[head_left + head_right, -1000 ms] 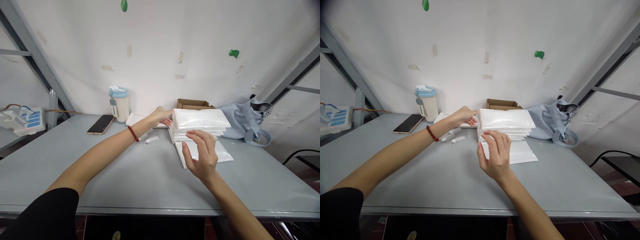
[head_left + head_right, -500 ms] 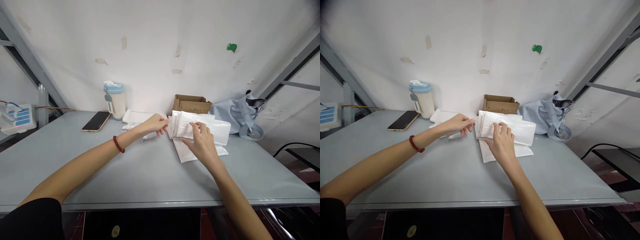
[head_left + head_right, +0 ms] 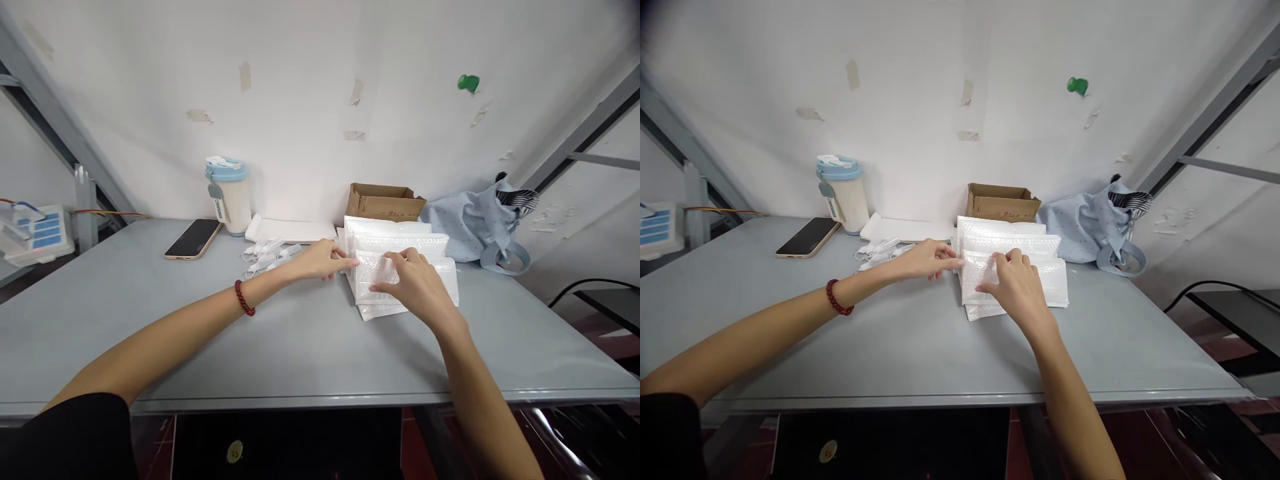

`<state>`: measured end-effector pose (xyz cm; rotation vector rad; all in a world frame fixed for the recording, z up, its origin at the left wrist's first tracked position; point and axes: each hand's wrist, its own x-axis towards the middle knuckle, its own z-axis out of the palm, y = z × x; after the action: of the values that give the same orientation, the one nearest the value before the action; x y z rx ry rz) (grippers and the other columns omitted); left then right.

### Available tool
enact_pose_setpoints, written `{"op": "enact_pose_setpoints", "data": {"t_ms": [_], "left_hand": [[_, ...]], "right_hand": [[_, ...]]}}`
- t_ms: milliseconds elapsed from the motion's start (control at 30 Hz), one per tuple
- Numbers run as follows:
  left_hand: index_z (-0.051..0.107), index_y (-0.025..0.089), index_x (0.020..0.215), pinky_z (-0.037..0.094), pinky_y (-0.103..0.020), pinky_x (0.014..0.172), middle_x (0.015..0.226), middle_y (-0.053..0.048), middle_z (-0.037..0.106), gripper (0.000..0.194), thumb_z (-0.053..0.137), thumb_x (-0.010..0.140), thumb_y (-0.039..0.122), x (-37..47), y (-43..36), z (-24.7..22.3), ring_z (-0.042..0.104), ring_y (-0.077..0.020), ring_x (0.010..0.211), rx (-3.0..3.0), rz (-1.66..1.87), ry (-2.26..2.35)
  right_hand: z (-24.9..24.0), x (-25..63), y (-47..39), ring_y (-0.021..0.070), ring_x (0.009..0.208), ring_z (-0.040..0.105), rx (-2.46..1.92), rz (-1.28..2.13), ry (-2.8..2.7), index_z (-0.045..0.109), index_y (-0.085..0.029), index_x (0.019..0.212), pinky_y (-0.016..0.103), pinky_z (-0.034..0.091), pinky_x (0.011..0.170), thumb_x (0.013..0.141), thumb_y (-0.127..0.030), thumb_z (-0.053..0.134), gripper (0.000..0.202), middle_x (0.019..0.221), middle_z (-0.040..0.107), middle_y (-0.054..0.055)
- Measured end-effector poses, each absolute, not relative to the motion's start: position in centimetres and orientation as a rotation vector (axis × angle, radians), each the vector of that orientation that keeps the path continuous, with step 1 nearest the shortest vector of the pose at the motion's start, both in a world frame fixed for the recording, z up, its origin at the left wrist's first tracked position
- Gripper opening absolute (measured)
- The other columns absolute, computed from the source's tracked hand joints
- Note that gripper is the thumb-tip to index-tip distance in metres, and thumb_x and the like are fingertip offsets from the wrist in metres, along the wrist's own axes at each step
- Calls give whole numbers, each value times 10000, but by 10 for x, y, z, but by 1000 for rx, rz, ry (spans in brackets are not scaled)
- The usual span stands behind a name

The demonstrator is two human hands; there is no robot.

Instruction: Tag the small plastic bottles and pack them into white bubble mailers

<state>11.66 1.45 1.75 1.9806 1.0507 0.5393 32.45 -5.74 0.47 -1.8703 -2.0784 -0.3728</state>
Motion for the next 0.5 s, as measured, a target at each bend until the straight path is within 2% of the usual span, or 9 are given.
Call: {"op": "enact_pose_setpoints", "data": {"t_ms": [167,233,433,500], "left_hand": [[567,157,622,389,-229,461,540,6,561,335,644,802,429,143,8,7,495,-93,426,1863,525,1008],[534,161,602,383,-227,445,549,2,563,342,645,811,408,150,6,2,494,-91,424,1767,499,998],[486,168,566,314,-225,390,482,1,533,484,539,867,543,153,1,0,400,-65,335,1549,570,1072],[464,167,506,272,-224,370,410,12,477,494,543,877,482,155,0,5,374,-65,306,1520,645,1131]], "right_hand": [[8,323,-60,300,893,571,-1947,-268,-2133,574,-183,1126,346,473,614,684,-373,765,518,1012,556,126],[7,325,-60,302,908,563,-1945,-260,-2165,560,-188,1124,329,468,595,667,-325,773,522,1017,546,127],[11,332,-64,268,891,551,-1890,-194,-2304,534,-238,1141,313,470,597,661,-223,720,516,1017,518,95],[16,330,-67,259,919,545,-1960,-63,-2345,532,-260,1177,316,482,642,648,-181,705,562,1034,506,83]]}}
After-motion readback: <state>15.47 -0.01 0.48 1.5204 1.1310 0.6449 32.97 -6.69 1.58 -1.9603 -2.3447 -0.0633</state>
